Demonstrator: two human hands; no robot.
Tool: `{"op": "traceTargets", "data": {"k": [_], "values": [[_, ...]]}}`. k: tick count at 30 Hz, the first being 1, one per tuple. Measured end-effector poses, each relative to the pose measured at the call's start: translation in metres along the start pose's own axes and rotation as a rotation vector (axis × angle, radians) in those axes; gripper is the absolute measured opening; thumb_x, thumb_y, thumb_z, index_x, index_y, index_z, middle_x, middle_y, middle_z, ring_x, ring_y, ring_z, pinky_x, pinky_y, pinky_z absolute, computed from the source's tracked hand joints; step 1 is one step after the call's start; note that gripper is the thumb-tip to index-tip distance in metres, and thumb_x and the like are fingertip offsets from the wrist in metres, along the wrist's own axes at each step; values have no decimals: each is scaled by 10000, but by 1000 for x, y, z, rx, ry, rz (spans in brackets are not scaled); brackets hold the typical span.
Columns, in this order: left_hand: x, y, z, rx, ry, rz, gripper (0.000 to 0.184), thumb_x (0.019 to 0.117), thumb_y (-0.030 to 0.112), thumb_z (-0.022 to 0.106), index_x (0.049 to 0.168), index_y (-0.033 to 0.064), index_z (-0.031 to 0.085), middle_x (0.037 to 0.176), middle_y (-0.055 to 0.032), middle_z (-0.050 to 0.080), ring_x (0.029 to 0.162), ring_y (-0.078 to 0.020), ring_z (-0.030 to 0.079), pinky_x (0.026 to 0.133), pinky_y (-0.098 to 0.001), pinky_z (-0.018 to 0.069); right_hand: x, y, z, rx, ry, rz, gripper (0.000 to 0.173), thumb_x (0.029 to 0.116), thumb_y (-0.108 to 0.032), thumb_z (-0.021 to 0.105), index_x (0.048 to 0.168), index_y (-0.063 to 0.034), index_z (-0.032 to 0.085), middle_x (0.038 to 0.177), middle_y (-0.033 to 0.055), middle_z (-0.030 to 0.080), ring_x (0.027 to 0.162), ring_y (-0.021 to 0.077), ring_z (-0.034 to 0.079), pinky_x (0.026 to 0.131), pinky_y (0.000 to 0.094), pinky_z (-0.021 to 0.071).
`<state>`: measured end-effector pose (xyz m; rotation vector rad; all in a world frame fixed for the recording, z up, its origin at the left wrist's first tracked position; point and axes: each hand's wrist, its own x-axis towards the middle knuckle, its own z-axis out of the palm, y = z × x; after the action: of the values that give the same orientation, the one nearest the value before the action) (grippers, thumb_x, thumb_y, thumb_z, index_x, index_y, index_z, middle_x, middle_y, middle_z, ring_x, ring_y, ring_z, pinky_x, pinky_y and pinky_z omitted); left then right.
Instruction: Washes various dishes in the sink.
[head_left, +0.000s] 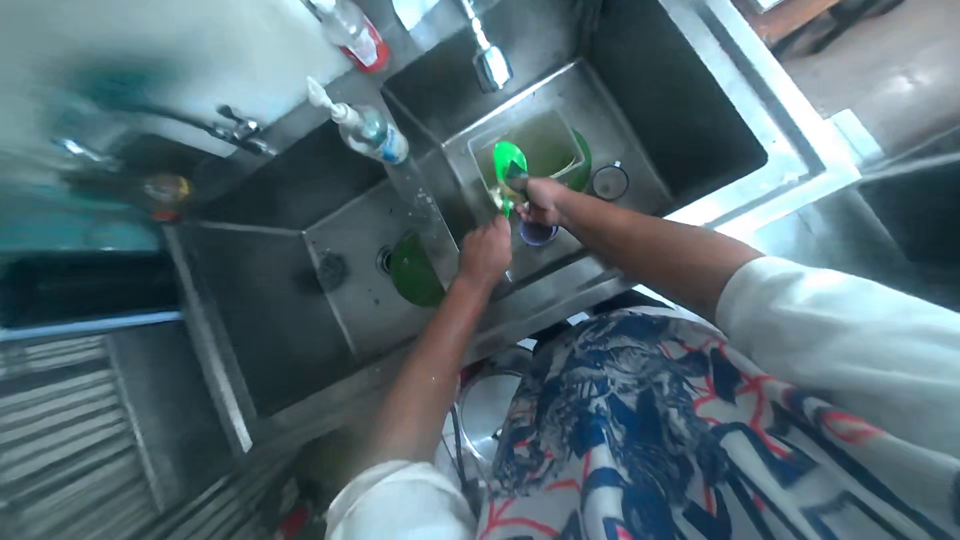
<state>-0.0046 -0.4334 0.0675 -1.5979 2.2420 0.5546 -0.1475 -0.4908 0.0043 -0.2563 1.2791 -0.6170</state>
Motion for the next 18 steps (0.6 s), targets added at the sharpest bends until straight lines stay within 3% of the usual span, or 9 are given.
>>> {"op": "traceTargets", "data": {"k": [7,12,18], "values": [[-3,8,4,9,37,124,258,1093,116,412,1165,-63,584,999,-290,674,975,-478,688,816,-594,536,-18,3,-25,-22,115,-31,298,1069,-360,533,1161,-87,608,805,17,588,568,91,535,528,233,482],[-1,14,4,35,154,196,218,1066,78,445,1092,-72,601,944,-276,679,919,-468,700,749,-577,543,-29,-7,-36,-24,91,-46,280,1072,-348,514,1209,-116,591,858,16,604,582,81,547,536,216,491],[3,22,8,-23,264,227,342,1106,181,396,1115,-78,619,932,-278,681,889,-457,707,718,-565,548,-29,-12,-39,-6,141,-130,281,1078,-359,486,1117,-102,593,807,15,600,573,89,545,538,229,487]]}}
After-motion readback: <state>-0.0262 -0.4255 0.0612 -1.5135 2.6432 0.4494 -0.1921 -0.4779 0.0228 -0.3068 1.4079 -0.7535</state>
